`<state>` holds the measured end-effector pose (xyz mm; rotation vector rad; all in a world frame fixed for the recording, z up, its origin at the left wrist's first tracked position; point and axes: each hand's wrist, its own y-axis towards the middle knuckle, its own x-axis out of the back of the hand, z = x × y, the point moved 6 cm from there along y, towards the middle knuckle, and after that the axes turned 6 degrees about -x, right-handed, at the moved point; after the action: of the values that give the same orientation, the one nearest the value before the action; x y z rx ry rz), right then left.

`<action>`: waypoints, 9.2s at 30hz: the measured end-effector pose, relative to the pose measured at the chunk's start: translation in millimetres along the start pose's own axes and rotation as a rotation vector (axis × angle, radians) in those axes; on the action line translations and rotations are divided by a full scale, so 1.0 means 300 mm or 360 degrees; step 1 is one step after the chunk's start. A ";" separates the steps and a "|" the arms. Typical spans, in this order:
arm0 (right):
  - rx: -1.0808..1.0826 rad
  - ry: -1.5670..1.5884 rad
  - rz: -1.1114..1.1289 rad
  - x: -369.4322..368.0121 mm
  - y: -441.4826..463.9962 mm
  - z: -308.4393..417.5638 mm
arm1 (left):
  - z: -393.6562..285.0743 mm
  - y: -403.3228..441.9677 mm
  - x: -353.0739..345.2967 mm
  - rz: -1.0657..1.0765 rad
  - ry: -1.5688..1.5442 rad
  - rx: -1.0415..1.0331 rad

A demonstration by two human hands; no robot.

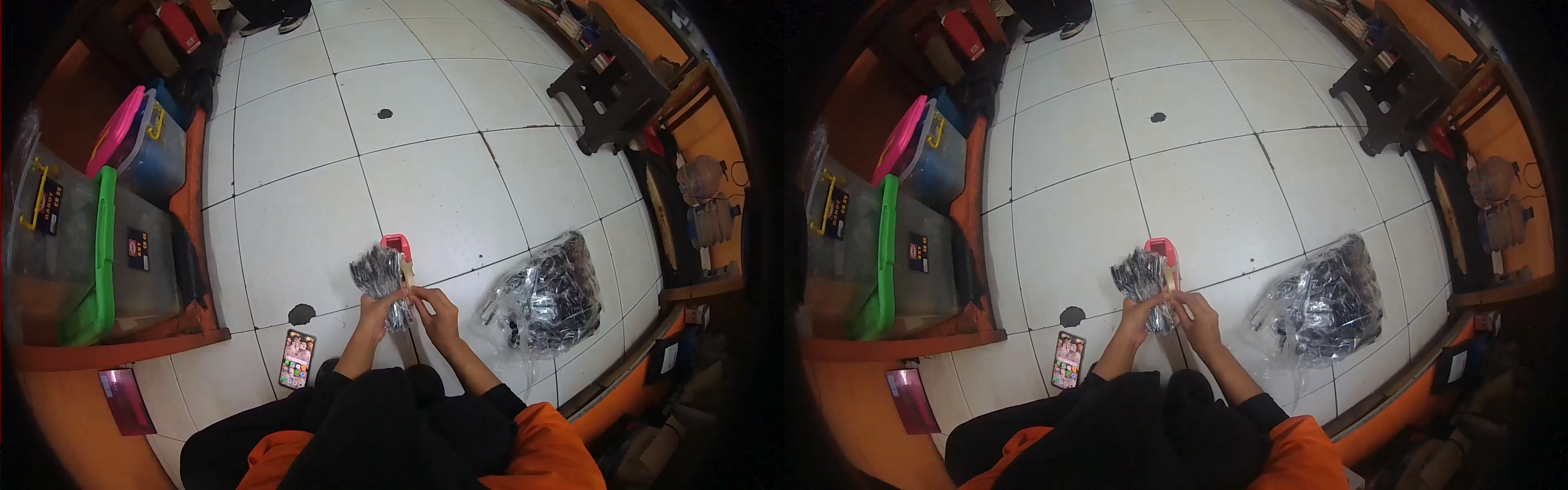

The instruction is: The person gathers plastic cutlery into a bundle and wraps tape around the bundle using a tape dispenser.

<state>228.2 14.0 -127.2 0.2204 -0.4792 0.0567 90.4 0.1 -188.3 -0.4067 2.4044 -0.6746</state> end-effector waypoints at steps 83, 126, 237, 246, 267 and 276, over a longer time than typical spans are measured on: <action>0.0528 -0.0615 0.0514 -0.047 0.113 0.041 | 0.031 0.030 0.027 -0.0034 -0.0075 -0.0038; -0.1029 0.0942 0.0619 -0.030 0.174 -0.156 | -0.117 0.074 0.250 -0.0341 -0.0033 -0.0273; 0.0755 -0.0718 0.0675 0.023 0.137 0.041 | -0.103 0.025 -0.097 0.0015 0.0304 0.0058; 0.0918 -0.0669 0.0713 -0.022 0.156 0.031 | -0.080 0.049 -0.069 -0.0009 0.0279 -0.0010; 0.0265 -0.0036 0.0273 0.047 0.066 -0.012 | -0.079 0.039 -0.071 -0.0062 0.0233 0.0002; 0.0245 0.0017 0.0243 0.040 0.057 -0.020 | -0.083 0.030 -0.081 -0.0052 0.0176 -0.0018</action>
<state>239.9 32.2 -123.5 0.3339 -0.4809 0.2443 92.5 27.2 -164.6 -0.4246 2.5115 -0.7156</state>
